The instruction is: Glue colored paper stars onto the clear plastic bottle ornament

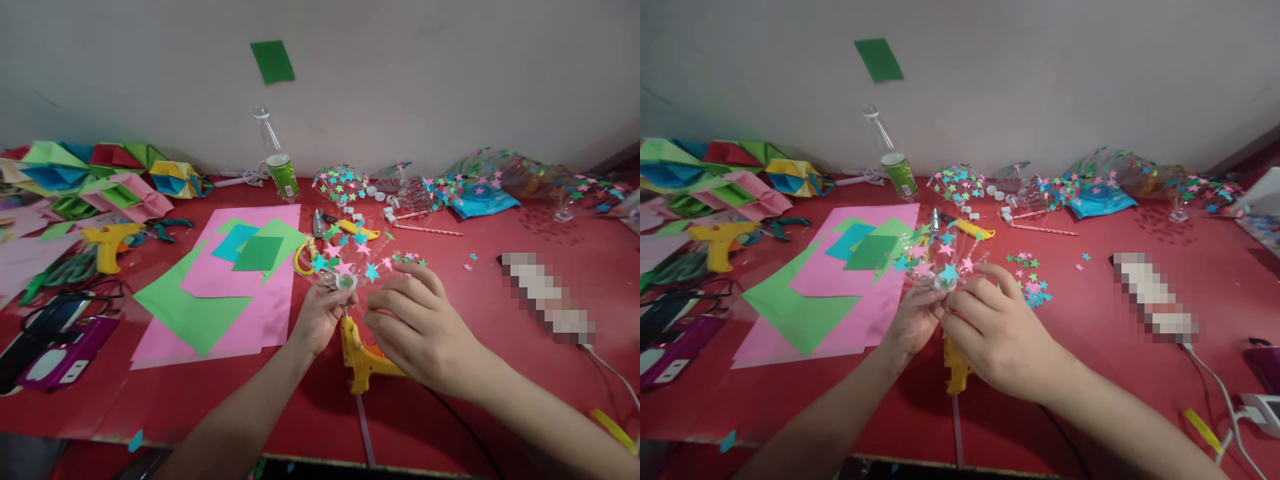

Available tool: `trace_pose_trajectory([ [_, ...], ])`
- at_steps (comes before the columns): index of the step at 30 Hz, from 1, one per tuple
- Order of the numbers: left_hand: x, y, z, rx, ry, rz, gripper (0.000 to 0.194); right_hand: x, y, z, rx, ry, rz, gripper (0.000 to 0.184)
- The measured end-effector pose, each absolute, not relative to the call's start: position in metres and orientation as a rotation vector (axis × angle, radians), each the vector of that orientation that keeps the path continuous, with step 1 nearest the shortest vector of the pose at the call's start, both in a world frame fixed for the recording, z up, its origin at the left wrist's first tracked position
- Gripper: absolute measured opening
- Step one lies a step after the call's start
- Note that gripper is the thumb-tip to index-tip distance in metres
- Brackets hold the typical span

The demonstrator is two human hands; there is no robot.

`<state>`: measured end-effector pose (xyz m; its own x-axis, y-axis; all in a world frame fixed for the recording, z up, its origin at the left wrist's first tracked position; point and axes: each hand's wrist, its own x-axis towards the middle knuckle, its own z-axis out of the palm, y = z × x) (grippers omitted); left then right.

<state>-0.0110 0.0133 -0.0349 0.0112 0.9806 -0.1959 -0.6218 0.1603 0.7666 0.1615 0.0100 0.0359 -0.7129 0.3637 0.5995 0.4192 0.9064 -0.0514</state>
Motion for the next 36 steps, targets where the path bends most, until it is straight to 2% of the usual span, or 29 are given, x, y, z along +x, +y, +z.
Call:
trace_pose_trajectory([
  [13, -0.009, 0.012, -0.040, 0.633, 0.871, 1.313, 0.013, 0.161, 0.002, 0.031, -0.636, -2.262, -0.116, 0.011],
  [19, -0.005, 0.011, -0.033, 0.620, 0.889, 1.293, 0.019, 0.162, 0.002, 0.034, -0.647, -2.192, -0.156, 0.012],
  [22, -0.004, 0.010, -0.030, 0.616, 0.883, 1.302, 0.018, 0.162, 0.003, 0.034, -0.630, -2.185, -0.066, 0.017],
  [26, -0.005, 0.010, -0.030, 0.590, 0.881, 1.319, 0.019, 0.160, 0.000, 0.030, -0.592, -2.210, 0.112, 0.015],
  [31, -0.007, 0.013, -0.036, 0.562, 0.902, 1.337, 0.018, 0.156, -0.001, 0.024, -0.669, -2.233, 0.170, 0.012],
  [36, -0.008, 0.014, -0.041, 0.543, 0.886, 1.345, 0.020, 0.153, 0.001, 0.023, -0.738, -2.155, 0.225, 0.018],
])
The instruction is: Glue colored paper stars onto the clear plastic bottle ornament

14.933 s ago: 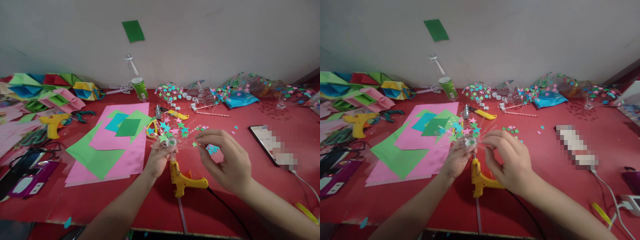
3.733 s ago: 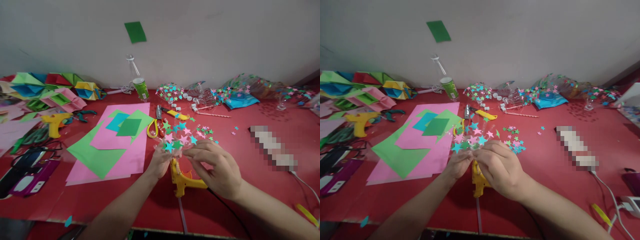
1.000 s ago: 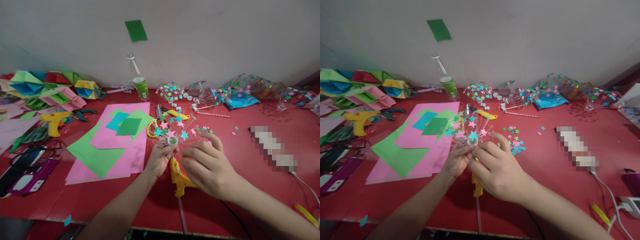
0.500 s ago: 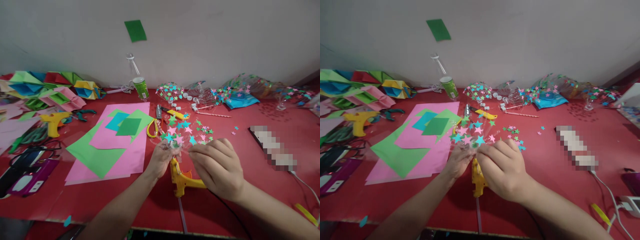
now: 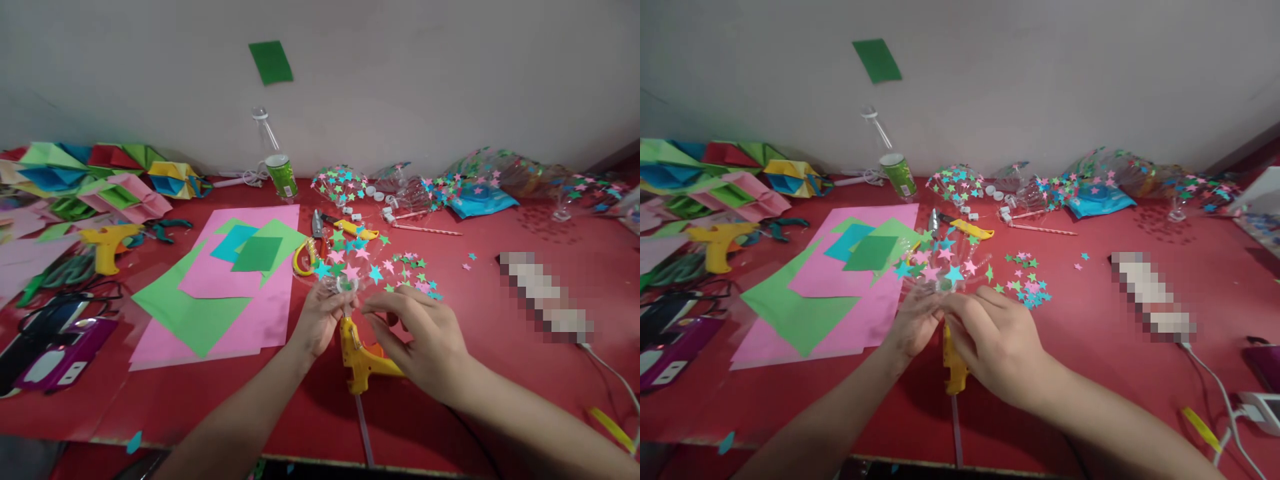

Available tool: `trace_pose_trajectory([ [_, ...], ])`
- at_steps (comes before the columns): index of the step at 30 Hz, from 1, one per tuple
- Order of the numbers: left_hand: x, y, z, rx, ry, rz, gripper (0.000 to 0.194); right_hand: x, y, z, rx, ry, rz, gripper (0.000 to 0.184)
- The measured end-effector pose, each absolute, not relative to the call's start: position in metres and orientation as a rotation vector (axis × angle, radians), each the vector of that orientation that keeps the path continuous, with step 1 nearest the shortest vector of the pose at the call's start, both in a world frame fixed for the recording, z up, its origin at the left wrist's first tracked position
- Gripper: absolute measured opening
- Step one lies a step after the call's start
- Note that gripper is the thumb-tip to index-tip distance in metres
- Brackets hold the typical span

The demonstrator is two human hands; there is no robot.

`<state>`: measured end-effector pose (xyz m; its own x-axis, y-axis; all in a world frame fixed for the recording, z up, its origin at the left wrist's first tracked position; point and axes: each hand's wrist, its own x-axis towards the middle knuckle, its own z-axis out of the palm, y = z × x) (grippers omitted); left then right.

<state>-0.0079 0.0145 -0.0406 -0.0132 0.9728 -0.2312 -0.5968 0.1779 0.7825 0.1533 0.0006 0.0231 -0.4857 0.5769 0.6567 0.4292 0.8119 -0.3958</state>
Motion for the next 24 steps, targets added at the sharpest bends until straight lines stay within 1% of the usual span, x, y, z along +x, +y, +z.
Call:
trace_pose_trajectory([
  [13, -0.0066, 0.0127, -0.0356, 0.506, 0.899, 1.359, 0.024, 0.1527, 0.0028, 0.0230, -0.708, -2.148, 0.203, 0.024],
  [21, -0.0078, 0.0124, -0.0375, 0.567, 0.866, 1.363, 0.017, 0.1534, 0.0029, 0.0222, -0.675, -2.143, 0.207, 0.028],
  [24, -0.0084, 0.0128, -0.0404, 0.563, 0.859, 1.372, 0.015, 0.1536, 0.0030, 0.0227, -0.665, -2.141, 0.210, 0.022],
])
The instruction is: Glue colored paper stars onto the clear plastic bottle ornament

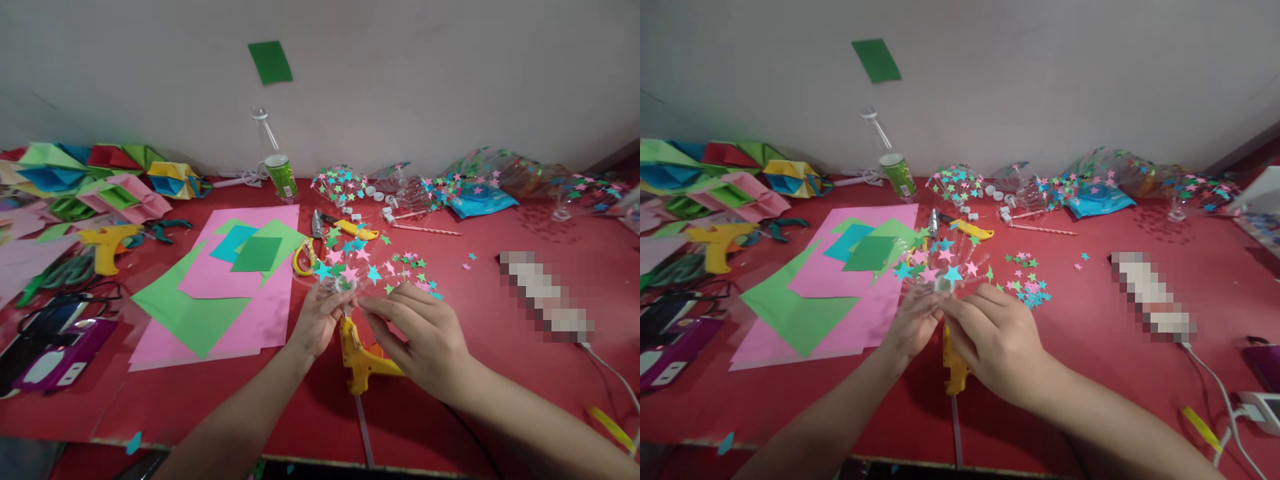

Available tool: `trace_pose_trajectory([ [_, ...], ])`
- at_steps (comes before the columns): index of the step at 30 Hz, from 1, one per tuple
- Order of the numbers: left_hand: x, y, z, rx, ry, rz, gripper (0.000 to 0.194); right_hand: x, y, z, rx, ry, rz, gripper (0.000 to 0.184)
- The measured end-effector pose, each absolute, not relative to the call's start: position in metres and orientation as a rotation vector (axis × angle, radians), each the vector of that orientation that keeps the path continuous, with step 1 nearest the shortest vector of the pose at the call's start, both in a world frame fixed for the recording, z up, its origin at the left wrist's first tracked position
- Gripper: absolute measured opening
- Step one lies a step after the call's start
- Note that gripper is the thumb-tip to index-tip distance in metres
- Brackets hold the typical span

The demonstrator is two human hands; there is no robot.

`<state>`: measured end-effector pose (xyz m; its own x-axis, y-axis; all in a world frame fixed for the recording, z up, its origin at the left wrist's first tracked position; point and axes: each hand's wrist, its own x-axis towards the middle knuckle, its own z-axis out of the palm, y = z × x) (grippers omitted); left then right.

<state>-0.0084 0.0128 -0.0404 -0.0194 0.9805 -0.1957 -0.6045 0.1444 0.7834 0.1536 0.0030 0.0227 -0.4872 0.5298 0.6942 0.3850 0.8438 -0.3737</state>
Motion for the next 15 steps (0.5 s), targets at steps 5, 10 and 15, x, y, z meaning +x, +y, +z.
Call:
trace_pose_trajectory([
  [5, -0.0082, 0.0135, -0.0406, 0.549, 0.885, 1.364, 0.017, 0.1548, 0.0030, 0.0235, -0.654, -2.144, 0.207, 0.014],
  [10, -0.0058, 0.0120, -0.0359, 0.512, 0.914, 1.349, 0.023, 0.1565, 0.0021, 0.0229, -0.638, -2.197, 0.159, 0.017],
  [15, -0.0057, 0.0102, -0.0354, 0.535, 0.905, 1.327, 0.018, 0.1570, 0.0005, 0.0231, -0.570, -2.205, 0.154, 0.021],
])
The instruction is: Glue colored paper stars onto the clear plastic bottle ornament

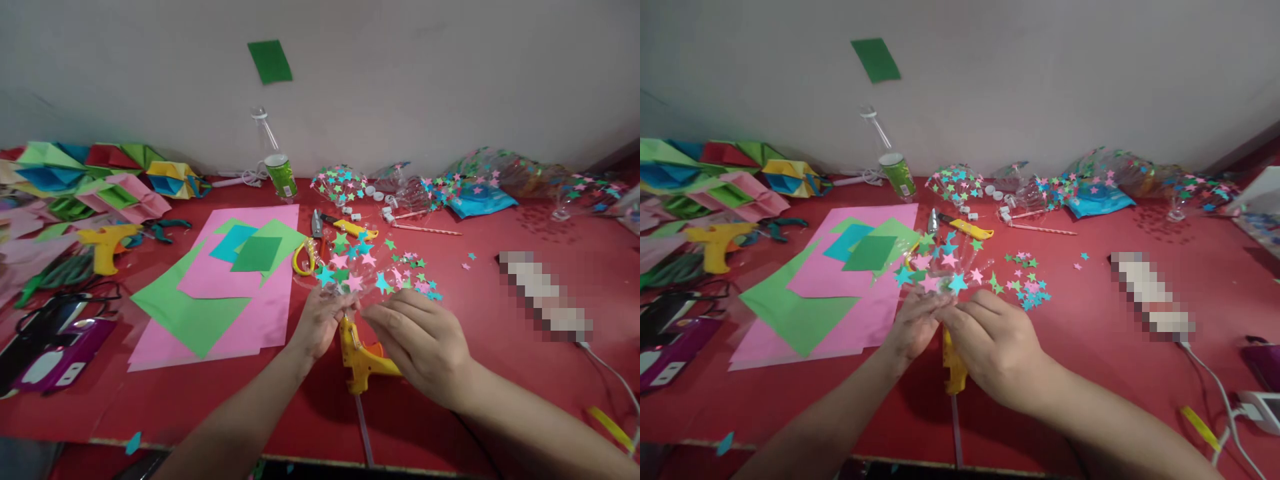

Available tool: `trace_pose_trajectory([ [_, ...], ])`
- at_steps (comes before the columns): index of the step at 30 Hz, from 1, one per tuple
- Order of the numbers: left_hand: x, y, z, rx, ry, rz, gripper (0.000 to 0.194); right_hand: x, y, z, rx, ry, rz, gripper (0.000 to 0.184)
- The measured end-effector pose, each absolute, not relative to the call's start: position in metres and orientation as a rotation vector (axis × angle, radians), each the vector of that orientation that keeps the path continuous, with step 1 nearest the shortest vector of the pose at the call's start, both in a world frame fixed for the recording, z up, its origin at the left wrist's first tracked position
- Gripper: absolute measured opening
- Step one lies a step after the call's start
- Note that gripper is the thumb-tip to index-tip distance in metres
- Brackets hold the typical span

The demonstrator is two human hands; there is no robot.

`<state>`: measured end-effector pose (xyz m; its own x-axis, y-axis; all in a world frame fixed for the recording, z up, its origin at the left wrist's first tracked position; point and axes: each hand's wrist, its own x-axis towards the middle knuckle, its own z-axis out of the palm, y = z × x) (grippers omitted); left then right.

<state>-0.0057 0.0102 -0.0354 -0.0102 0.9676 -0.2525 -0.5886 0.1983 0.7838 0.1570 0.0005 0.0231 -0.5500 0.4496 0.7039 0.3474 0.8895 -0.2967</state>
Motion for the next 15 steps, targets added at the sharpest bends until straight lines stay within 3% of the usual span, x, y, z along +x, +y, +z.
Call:
trace_pose_trajectory([
  [15, -0.0090, 0.0125, -0.0388, 0.535, 0.839, 1.373, 0.018, 0.1581, 0.0020, 0.0325, -0.654, -2.180, 0.097, 0.030],
])
